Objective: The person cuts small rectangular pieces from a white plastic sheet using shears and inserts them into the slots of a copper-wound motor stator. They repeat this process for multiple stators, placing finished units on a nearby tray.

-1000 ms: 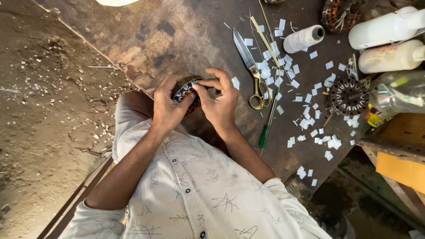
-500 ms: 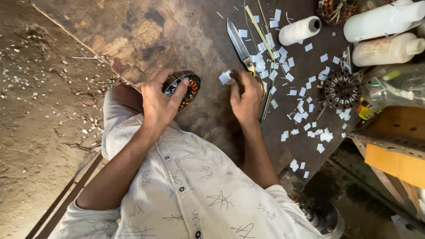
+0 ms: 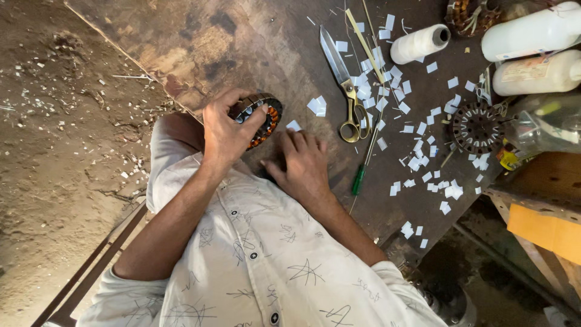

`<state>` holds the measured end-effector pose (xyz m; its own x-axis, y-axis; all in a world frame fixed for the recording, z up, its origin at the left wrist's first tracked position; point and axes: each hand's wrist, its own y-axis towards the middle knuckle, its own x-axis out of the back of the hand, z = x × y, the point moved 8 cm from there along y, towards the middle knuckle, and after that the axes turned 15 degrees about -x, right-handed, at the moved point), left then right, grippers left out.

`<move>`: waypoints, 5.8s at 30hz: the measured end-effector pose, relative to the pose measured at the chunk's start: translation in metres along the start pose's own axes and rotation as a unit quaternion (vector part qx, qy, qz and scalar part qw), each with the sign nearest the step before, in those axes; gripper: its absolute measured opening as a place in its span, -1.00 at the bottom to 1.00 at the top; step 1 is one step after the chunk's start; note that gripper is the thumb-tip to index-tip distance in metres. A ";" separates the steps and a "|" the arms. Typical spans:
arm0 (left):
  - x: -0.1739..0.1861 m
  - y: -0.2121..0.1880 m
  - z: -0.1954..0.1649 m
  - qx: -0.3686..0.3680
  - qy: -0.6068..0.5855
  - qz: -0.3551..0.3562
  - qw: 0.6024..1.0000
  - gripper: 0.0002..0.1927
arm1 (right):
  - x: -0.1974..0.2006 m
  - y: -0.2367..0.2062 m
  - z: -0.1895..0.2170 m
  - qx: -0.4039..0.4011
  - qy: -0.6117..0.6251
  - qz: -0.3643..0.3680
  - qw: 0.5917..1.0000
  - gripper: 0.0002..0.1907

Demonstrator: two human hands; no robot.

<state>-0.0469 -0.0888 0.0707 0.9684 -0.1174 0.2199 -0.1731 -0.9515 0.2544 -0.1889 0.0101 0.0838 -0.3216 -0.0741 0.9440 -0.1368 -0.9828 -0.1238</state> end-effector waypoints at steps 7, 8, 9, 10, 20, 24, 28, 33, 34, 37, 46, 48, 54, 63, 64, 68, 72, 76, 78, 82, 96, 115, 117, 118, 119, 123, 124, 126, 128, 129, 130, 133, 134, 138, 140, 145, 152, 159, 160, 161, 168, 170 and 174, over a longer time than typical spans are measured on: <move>0.000 0.005 0.001 -0.028 0.025 -0.013 0.999 -0.74 | 0.004 0.002 0.023 0.056 0.034 -0.052 0.996 -0.40; 0.000 0.005 0.003 -0.026 0.025 -0.014 0.999 -0.74 | 0.005 0.001 0.025 0.070 0.029 -0.065 0.995 -0.40; -0.001 0.004 0.005 -0.024 0.024 -0.013 0.999 -0.73 | 0.005 -0.002 0.027 0.081 0.024 -0.077 0.993 -0.40; -0.001 0.004 0.005 -0.031 0.033 -0.014 0.999 -0.73 | 0.000 -0.004 0.027 0.089 0.028 -0.047 0.995 -0.42; -0.001 0.008 0.008 0.003 0.043 -0.013 0.999 -0.71 | -0.028 -0.019 0.046 0.274 0.084 0.006 0.958 -0.78; -0.001 0.007 0.010 0.014 0.028 -0.010 0.999 -0.71 | -0.015 -0.015 0.042 0.251 0.157 -0.020 0.955 -0.82; -0.001 0.007 0.012 0.005 -0.001 -0.013 1.000 -0.71 | -0.002 -0.001 0.021 0.118 0.288 0.002 0.950 -0.82; 0.002 0.009 0.008 -0.011 0.029 -0.011 0.999 -0.75 | 0.003 0.025 -0.020 -0.030 0.418 0.043 0.907 -0.81; 0.000 0.009 0.012 0.015 0.027 0.010 0.999 -0.74 | 0.003 0.029 -0.025 -0.037 0.500 0.050 0.864 -0.81; 0.000 0.015 0.007 -0.001 0.032 0.051 0.998 -0.69 | 0.002 0.048 -0.036 -0.042 0.644 0.038 0.763 -0.84; -0.001 0.010 -0.006 -0.052 0.018 0.039 0.998 -0.57 | -0.012 0.068 -0.024 -0.079 0.616 -0.014 0.783 -0.93; 0.000 0.002 0.002 0.001 0.014 -0.001 1.000 -0.62 | -0.010 0.068 -0.016 -0.071 0.579 -0.024 0.812 -0.94; -0.001 -0.003 0.002 -0.024 -0.018 -0.032 0.999 -0.64 | 0.005 0.075 -0.002 -0.065 0.542 -0.078 0.834 -0.96; 0.000 0.003 -0.004 -0.045 0.025 0.009 0.999 -0.68 | 0.028 0.072 0.014 0.014 0.388 -0.071 0.919 -0.91; 0.000 0.003 -0.005 -0.039 0.020 0.009 0.999 -0.70 | 0.027 0.072 0.002 -0.005 0.431 -0.044 0.901 -0.89; 0.003 0.000 -0.006 -0.016 0.009 -0.005 1.000 -0.73 | 0.029 0.066 -0.056 -0.081 0.488 -0.037 0.868 -0.86; 0.003 -0.002 -0.007 -0.024 -0.011 -0.021 0.999 -0.77 | 0.039 0.046 -0.080 -0.113 0.138 -0.130 0.975 -0.79; 0.001 -0.003 0.002 0.022 0.012 -0.004 1.000 -0.75 | 0.029 0.011 -0.039 -0.003 -0.037 -0.146 0.989 -0.48; 0.001 -0.002 0.002 0.020 0.016 -0.007 1.000 -0.73 | 0.022 -0.001 -0.021 -0.003 -0.066 -0.132 0.989 -0.35; 0.001 -0.002 0.002 0.014 0.010 -0.003 1.000 -0.73 | 0.003 -0.007 0.010 0.028 -0.010 -0.045 0.999 -0.39; 0.000 0.000 0.000 -0.016 -0.003 -0.006 1.000 -0.76 | -0.028 -0.016 0.051 0.273 0.108 0.005 0.956 -0.81; -0.004 0.011 -0.006 -0.042 0.023 0.068 0.997 -0.54 | -0.005 0.056 -0.038 -0.057 0.626 0.030 0.777 -0.86; -0.002 0.004 -0.006 -0.033 0.009 0.036 0.999 -0.56 | -0.006 0.057 -0.029 -0.053 0.594 0.009 0.802 -0.89; -0.001 0.001 -0.006 -0.033 0.004 0.017 0.999 -0.57 | -0.009 0.059 -0.026 -0.062 0.599 0.009 0.798 -0.91; -0.001 -0.002 -0.005 -0.033 0.000 -0.003 0.999 -0.58 | -0.011 0.060 -0.023 -0.071 0.604 0.010 0.794 -0.93; -0.003 -0.008 0.001 -0.008 -0.015 -0.028 0.999 -0.59 | -0.010 0.066 -0.015 -0.089 0.611 -0.026 0.786 -0.96; -0.003 -0.008 0.001 -0.007 -0.017 -0.030 0.999 -0.60 | -0.008 0.067 -0.013 -0.090 0.600 -0.040 0.794 -0.96; -0.003 -0.007 0.001 -0.007 -0.019 -0.032 0.999 -0.62 | -0.002 0.068 -0.008 -0.092 0.581 -0.070 0.806 -0.93; -0.003 -0.006 0.002 -0.001 -0.004 -0.023 1.000 -0.64 | 0.013 0.064 0.004 -0.045 0.493 -0.136 0.858 -0.92; -0.003 -0.006 0.003 0.003 0.003 -0.019 1.000 -0.66 | 0.021 0.061 0.010 -0.022 0.445 -0.167 0.879 -0.92; -0.002 -0.005 0.001 -0.005 0.007 -0.018 1.000 -0.66 | 0.023 0.062 0.012 -0.029 0.434 -0.160 0.886 -0.92; -0.003 -0.003 -0.001 -0.030 0.015 -0.012 0.999 -0.68 | 0.029 0.069 0.015 -0.031 0.410 -0.136 0.901 -0.93; -0.002 -0.002 -0.001 -0.036 0.018 -0.012 0.999 -0.70 | 0.033 0.070 0.017 -0.016 0.410 -0.125 0.903 -0.94; -0.005 -0.002 0.004 -0.016 0.021 0.006 1.000 -0.72 | 0.040 0.072 0.023 0.017 0.377 -0.119 0.918 -0.92; -0.005 -0.001 0.003 -0.021 0.017 0.006 1.000 -0.72 | 0.041 0.075 0.022 0.033 0.369 -0.080 0.925 -0.93; -0.002 -0.001 0.002 -0.001 0.031 0.017 0.999 -0.71 | 0.035 0.078 0.012 0.037 0.436 -0.012 0.899 -0.91; -0.003 0.001 0.002 -0.008 0.025 0.015 1.000 -0.74 | 0.012 0.080 0.002 -0.060 0.482 -0.068 0.872 -0.95; -0.003 -0.001 0.007 -0.005 0.029 0.021 0.999 -0.72 | 0.028 0.075 0.016 -0.032 0.368 -0.093 0.925 -0.91; -0.003 0.000 0.006 -0.012 0.029 0.020 0.999 -0.71 | 0.033 0.075 0.017 -0.011 0.377 -0.081 0.922 -0.90; -0.002 0.000 0.005 -0.018 0.029 0.021 0.999 -0.70 | 0.037 0.073 0.018 0.007 0.387 -0.067 0.920 -0.89; -0.001 -0.002 0.004 -0.001 0.015 0.033 0.999 -0.71 | 0.034 0.070 0.023 0.008 0.348 -0.098 0.932 -0.90; 0.002 -0.002 0.000 -0.025 0.009 0.020 0.999 -0.70 | 0.032 0.073 0.013 0.016 0.388 -0.054 0.920 -0.89; 0.005 -0.005 0.003 -0.003 0.011 0.011 1.000 -0.72 | 0.036 0.072 -0.044 -0.071 0.470 -0.053 0.878 -0.91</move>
<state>-0.0408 -0.0858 0.0679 0.9599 -0.1324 0.2470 -0.1960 -0.9471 0.2541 -0.2522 -0.0561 0.0955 -0.9226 0.2535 0.2906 -0.3058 -0.9401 -0.1508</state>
